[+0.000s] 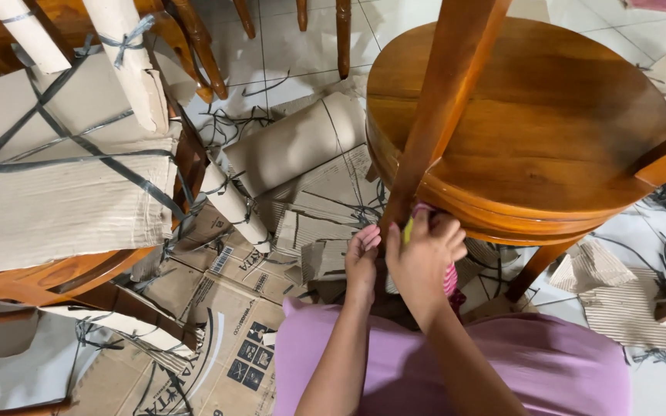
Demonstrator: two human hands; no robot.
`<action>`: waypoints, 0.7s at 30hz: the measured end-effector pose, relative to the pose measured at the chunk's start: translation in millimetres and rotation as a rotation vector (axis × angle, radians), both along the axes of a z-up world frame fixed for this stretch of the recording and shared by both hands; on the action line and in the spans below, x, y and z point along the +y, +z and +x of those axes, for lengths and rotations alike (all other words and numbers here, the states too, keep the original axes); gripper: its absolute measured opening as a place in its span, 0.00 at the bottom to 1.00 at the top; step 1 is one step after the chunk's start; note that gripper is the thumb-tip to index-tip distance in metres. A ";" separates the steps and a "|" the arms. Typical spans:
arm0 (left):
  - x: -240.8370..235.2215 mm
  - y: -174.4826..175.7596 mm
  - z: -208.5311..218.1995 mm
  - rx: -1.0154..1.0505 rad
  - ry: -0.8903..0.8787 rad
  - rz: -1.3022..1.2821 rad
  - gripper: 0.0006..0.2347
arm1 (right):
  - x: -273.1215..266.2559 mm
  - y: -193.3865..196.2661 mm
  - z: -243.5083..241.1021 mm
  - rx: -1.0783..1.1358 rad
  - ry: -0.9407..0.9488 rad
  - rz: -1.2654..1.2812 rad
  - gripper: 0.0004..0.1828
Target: The person cleans wooden chairs using a cloth, wiping the legs, frame, and seat surfaces while removing debris from the floor.
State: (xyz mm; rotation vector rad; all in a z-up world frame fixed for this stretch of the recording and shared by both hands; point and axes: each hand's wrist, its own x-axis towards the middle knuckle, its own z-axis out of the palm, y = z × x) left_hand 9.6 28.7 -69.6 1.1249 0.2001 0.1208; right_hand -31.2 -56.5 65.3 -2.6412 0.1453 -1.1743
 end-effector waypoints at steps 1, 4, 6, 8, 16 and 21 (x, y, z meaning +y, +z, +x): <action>-0.9 0.3 0.5 0.004 -0.004 0.001 0.24 | 1.7 -5.2 5.6 0.004 -0.004 0.001 0.28; 0.2 4.8 -0.9 0.006 0.022 -0.007 0.24 | 3.7 -17.8 14.3 -0.017 -0.040 -0.049 0.28; 2.8 12.9 -3.7 0.015 0.036 -0.037 0.25 | -1.5 -21.5 10.7 -0.055 0.077 -0.052 0.25; 3.8 11.2 0.1 0.002 0.066 -0.065 0.25 | -6.0 -29.4 0.7 -0.075 0.192 -0.032 0.19; 11.5 -3.5 -2.7 0.039 0.183 -0.206 0.26 | -35.3 -173.4 4.5 -0.211 0.590 0.056 0.07; 18.4 -8.6 5.5 0.021 0.273 -0.299 0.24 | -28.0 -149.1 60.1 -0.280 0.495 -0.066 0.21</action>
